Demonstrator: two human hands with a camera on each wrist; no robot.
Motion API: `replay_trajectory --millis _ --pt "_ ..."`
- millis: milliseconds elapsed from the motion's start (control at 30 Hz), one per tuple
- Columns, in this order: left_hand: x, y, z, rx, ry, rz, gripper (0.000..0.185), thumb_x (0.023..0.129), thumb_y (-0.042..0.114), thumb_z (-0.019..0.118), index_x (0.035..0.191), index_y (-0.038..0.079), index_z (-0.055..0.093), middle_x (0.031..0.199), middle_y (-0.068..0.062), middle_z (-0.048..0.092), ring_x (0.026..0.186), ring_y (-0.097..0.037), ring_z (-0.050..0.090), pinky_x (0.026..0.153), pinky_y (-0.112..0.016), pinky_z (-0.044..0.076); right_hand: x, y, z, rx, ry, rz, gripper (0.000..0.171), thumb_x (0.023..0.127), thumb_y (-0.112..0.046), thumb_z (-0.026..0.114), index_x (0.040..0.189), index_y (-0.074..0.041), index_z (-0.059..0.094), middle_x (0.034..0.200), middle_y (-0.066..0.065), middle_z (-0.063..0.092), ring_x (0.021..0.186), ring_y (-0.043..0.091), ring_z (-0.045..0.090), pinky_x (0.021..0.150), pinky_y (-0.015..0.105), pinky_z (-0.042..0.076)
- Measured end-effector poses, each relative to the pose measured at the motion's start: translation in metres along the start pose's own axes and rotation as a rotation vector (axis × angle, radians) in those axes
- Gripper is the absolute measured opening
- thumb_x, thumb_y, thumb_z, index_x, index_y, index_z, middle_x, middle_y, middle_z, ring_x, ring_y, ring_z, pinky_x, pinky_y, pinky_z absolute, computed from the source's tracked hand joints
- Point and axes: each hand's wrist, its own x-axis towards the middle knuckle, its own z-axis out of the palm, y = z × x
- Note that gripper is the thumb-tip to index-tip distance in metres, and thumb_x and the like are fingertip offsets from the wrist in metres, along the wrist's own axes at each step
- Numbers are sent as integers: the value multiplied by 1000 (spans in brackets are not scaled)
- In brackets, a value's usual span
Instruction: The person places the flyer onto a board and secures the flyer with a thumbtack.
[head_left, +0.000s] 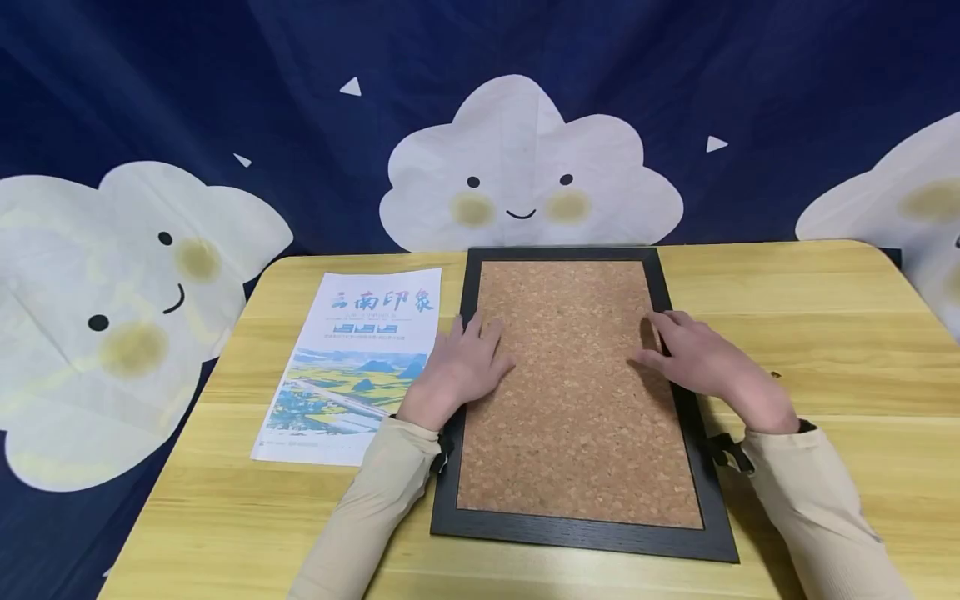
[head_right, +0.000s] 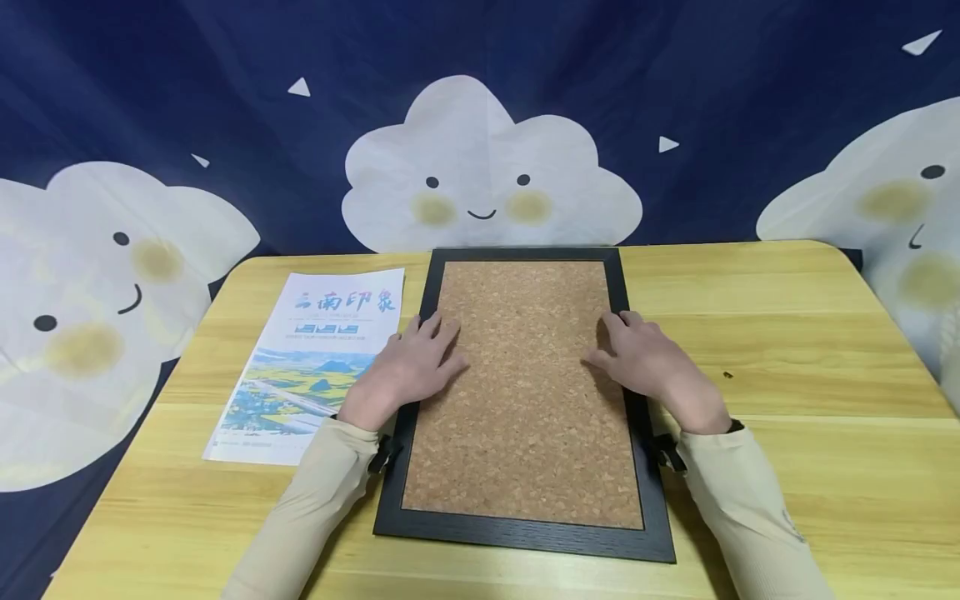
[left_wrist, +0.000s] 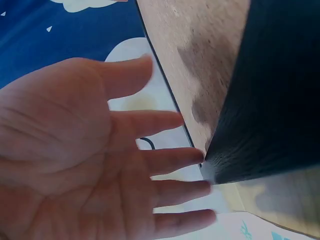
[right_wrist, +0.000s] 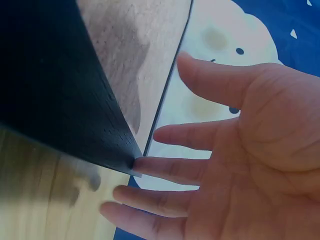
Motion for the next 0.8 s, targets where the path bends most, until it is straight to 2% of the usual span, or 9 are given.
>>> replay_trajectory --millis 100,267,367,467,500,533,633,700,800 --pt "0 -1 0 23 -60 -12 62 110 41 47 163 10 34 169 -22 20 153 -48 19 119 -60 27 -1 3 -2 16 -14 -7 76 107 -30 61 155 17 25 152 48 24 138 65 29 105 72 35" --pt "-1 -4 1 3 -75 -14 63 110 39 49 164 11 33 171 -19 17 155 -46 17 119 -57 29 1 7 -3 44 -20 15 81 103 -17 66 156 18 16 148 50 21 132 64 37 98 69 42" --pt "-2 -5 1 -38 -85 -17 63 110 36 49 164 10 31 172 -18 14 156 -44 14 121 -55 28 3 13 -5 46 -30 35 85 99 -10 68 154 22 12 145 54 21 131 65 36 97 68 43" --pt "-4 -5 -1 -79 -100 -20 62 110 31 51 165 10 29 172 -16 11 157 -42 10 121 -53 27 3 21 -7 51 -40 34 86 97 -9 70 150 27 12 144 55 27 133 66 32 100 69 41" --pt "-4 -6 -2 -89 -108 -19 63 110 30 52 165 10 29 173 -16 10 157 -41 8 121 -53 27 2 24 -8 61 -38 26 86 96 -9 70 149 28 14 141 54 34 131 64 37 99 68 42" --pt "-5 -6 -3 -96 -116 -17 63 110 29 53 165 10 28 173 -15 9 157 -40 7 121 -53 27 2 26 -9 72 -35 24 85 96 -11 71 149 28 17 137 51 42 128 62 43 97 66 44" --pt "-5 -9 -7 -124 -132 7 65 109 28 56 165 10 28 173 -14 8 158 -40 6 121 -53 27 2 31 -10 149 -48 41 78 96 -14 73 146 25 27 110 37 64 98 46 66 83 54 55" --pt "-5 -14 -9 -148 -139 32 65 109 28 55 165 10 28 173 -15 9 158 -40 6 122 -53 25 2 33 -9 234 -62 62 75 96 -14 73 144 24 30 98 28 68 81 31 69 71 45 58" --pt "-7 -24 -11 -211 -120 51 63 109 29 54 164 8 31 172 -16 13 157 -37 12 122 -51 25 1 36 -7 360 -87 109 75 97 -14 73 144 23 27 99 27 68 74 25 71 64 41 61"
